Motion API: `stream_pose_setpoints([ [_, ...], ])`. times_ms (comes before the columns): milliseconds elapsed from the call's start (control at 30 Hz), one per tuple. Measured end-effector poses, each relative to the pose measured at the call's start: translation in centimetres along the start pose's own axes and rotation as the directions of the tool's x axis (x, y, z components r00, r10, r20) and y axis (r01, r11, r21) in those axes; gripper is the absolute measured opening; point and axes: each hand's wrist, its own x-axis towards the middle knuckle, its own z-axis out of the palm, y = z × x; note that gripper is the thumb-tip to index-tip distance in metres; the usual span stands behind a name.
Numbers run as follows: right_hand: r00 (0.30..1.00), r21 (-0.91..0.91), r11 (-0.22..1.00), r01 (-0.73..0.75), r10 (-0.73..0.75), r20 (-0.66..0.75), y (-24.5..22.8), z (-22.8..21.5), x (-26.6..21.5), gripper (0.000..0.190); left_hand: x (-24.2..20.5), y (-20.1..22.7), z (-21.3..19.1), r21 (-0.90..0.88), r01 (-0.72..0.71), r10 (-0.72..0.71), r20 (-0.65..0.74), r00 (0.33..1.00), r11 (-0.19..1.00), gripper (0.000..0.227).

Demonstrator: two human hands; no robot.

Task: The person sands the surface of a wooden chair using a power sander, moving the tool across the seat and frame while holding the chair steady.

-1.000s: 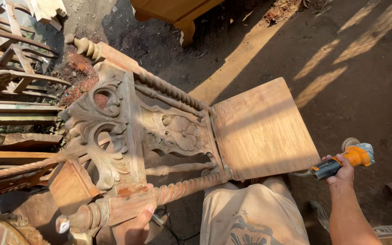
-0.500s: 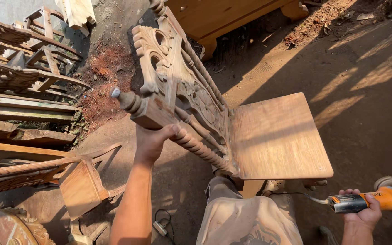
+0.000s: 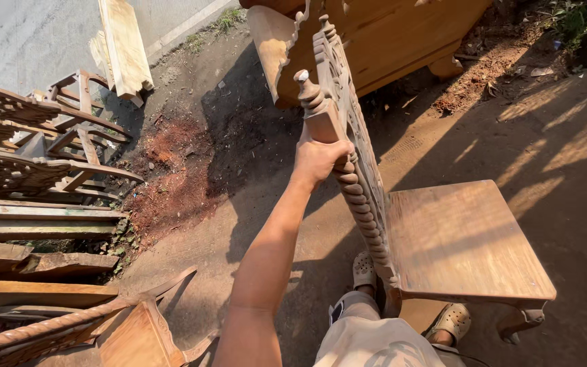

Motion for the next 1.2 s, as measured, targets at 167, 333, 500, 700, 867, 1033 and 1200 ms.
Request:
stream_pose_setpoints([
  [167,0.999,0.043,0.999,0.033,-0.031,-0.045,1.7,-1.5,-7.1,0.032,5.2,-0.8,1.9,0.070,0.066,-0.067,0.018,0.998,0.995,0.064],
  [333,0.990,0.089,0.992,0.084,-0.073,-0.122,4.0,-3.1,-10.9,0.033,9.2,-2.6,1.6,0.058,0.070,-0.074,0.061,0.995,0.996,0.052],
  [500,0.982,0.100,0.991,0.090,-0.072,-0.173,4.7,-5.3,-13.1,0.034,11.7,-4.4,1.4,0.072,0.160,-0.168,0.125,0.978,0.984,0.030],
  [700,0.979,0.171,0.981,0.097,-0.063,-0.196,6.7,-10.5,-15.7,0.035,13.4,-4.7,1.2,-0.175,0.105,-0.070,0.196,0.978,0.979,0.047],
  [867,0.937,0.209,0.977,0.029,0.046,-0.346,6.5,-15.4,-18.4,0.038,13.4,-6.2,1.6,-0.304,0.132,-0.068,0.211,0.975,0.944,0.020],
  [1033,0.915,0.149,0.988,-0.045,0.101,-0.389,3.6,-18.9,-19.4,0.037,3.3,-8.8,4.8,0.029,0.228,-0.230,0.166,0.959,0.973,0.063],
  [1200,0.970,0.177,0.982,-0.067,0.106,-0.221,0.3,-22.2,-18.1,0.037,-16.8,-13.6,12.3,0.851,0.169,-0.565,0.170,0.807,0.498,0.071],
])
